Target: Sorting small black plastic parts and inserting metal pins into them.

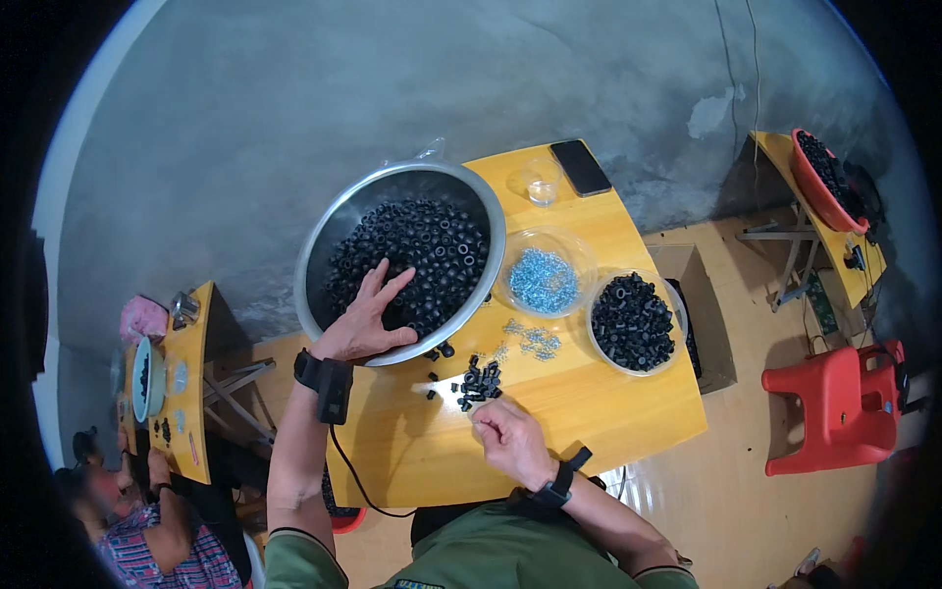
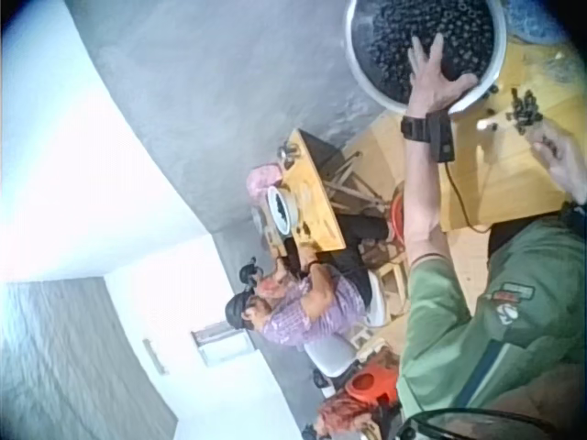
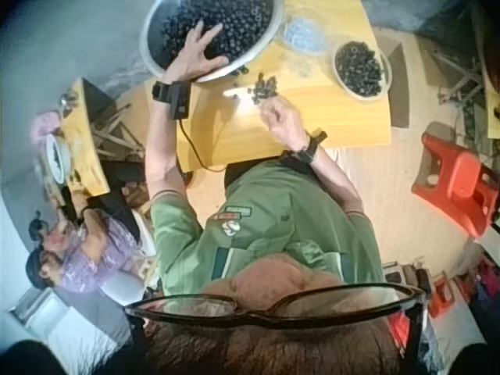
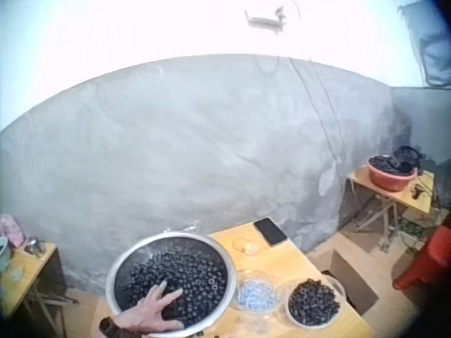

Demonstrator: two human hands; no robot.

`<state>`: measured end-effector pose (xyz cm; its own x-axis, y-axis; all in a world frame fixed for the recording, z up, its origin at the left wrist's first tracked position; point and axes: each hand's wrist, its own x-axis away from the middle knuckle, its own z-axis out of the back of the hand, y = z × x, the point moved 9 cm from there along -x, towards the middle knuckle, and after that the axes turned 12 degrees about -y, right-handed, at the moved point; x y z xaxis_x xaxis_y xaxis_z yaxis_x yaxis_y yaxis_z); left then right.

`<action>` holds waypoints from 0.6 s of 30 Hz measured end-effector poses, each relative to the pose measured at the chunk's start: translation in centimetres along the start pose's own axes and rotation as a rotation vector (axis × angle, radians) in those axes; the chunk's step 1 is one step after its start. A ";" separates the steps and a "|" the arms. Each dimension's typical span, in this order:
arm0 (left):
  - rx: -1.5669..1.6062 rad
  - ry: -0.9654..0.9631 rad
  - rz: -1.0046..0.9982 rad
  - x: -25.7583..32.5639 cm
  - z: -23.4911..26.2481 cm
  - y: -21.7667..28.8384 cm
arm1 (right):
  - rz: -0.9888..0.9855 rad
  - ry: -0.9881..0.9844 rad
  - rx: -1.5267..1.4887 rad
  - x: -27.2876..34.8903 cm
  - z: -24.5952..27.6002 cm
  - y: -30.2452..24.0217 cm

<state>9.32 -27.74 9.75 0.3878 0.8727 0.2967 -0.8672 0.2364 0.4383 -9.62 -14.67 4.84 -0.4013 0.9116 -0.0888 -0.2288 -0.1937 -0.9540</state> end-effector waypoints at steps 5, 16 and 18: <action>-0.108 -0.129 0.032 -0.6 -0.7 -0.1 | 0.085 -0.041 0.317 -1.2 0.5 -1.9; -0.047 -0.001 -0.154 -0.2 0.5 0.9 | 0.035 0.147 0.501 -4.0 5.4 -3.0; -0.041 -0.018 -0.181 -0.6 0.1 0.9 | 0.048 0.151 0.429 -4.4 5.4 -4.7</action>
<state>8.37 -28.11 10.05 0.5438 0.8066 0.2318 -0.7948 0.4064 0.4507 -11.51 -19.73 11.28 -0.2940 0.9344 -0.2012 -0.5726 -0.3407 -0.7457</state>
